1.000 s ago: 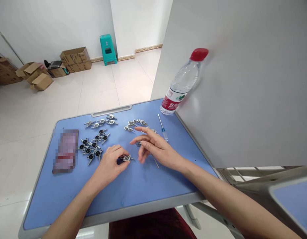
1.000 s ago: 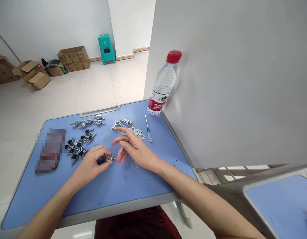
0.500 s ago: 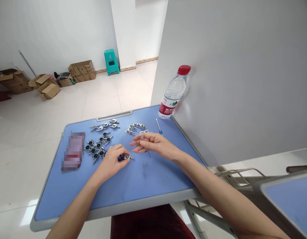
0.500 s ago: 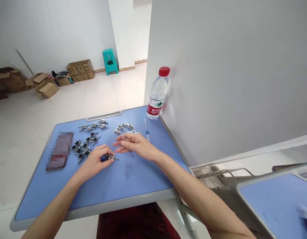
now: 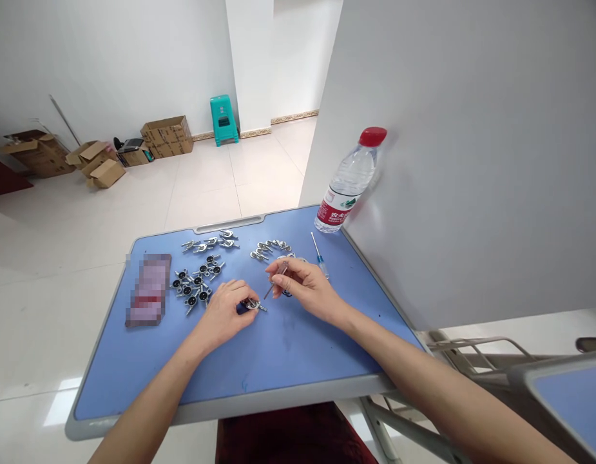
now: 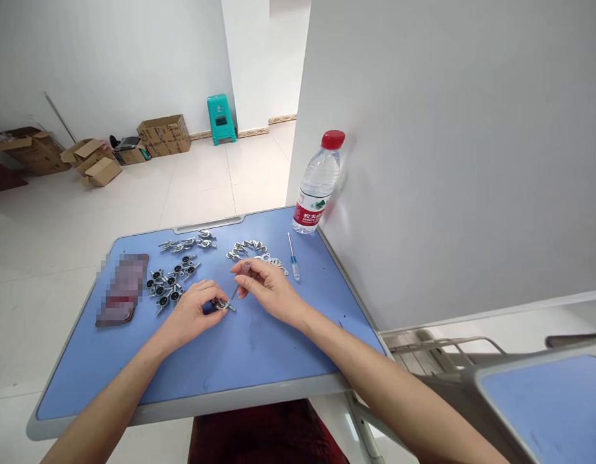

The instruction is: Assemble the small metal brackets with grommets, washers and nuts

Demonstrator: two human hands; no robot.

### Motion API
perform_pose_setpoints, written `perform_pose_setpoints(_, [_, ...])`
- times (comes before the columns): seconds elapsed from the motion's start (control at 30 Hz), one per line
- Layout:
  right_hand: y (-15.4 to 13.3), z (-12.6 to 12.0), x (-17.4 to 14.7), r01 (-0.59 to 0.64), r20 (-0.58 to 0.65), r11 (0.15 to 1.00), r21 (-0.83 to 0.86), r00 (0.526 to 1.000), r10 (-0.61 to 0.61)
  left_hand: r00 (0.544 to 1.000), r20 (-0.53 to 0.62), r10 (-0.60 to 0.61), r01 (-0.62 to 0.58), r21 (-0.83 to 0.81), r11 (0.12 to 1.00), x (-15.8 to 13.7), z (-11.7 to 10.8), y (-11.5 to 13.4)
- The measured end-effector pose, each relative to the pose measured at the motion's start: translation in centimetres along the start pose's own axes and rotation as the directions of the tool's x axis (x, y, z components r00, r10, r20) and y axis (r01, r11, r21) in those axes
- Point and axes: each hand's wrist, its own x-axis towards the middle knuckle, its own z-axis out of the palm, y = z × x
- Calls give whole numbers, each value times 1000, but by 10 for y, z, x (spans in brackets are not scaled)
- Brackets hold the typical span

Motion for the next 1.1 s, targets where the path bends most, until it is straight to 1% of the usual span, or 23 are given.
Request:
perform_pose_setpoints(0.13, [3,6,-1,73,27,994,-83,997,-71,1000,10,-10,10,9,1000,0,1,0])
perform_pose_setpoints(0.3, [6,7,-2,96,89,980,-176,993,-81,1000,15,-18,18,18,1000,0,1,1])
perform_pose_setpoints(0.43, [8,6,-2,111,107,962,-248,990,-87,1000,3,-11,11,18,1000,0,2,0])
perform_pose_setpoints(0.57, [8,5,-2,174,120,931,-320,983,-143,1000,-9,-10,10,-7,1000,1,4,-2])
perform_pose_setpoints(0.67, [8,5,-2,279,150,882,-379,959,-239,1000,-13,-11,10,-25,1000,1,6,-4])
perform_pose_setpoints(0.73, [8,6,-1,363,179,833,-418,932,-317,1000,-18,0,-1,-37,999,1,8,-5])
perform_pose_setpoints(0.83, [9,10,1,475,209,720,-507,878,-431,999,-39,14,-16,-47,999,0,9,-7])
perform_pose_setpoints(0.9, [8,11,3,517,236,645,-563,848,-474,999,-49,16,-19,-49,999,0,10,-7])
perform_pose_setpoints(0.93, [7,12,3,529,252,622,-577,840,-481,999,-50,16,-19,-49,999,0,10,-7])
perform_pose_setpoints(1.0, [3,12,3,546,283,609,-576,832,-477,999,-48,15,-17,-49,999,0,9,-6])
perform_pose_setpoints(1.1, [-2,11,4,559,293,624,-546,825,-484,999,-44,12,-13,-36,999,0,8,-5])
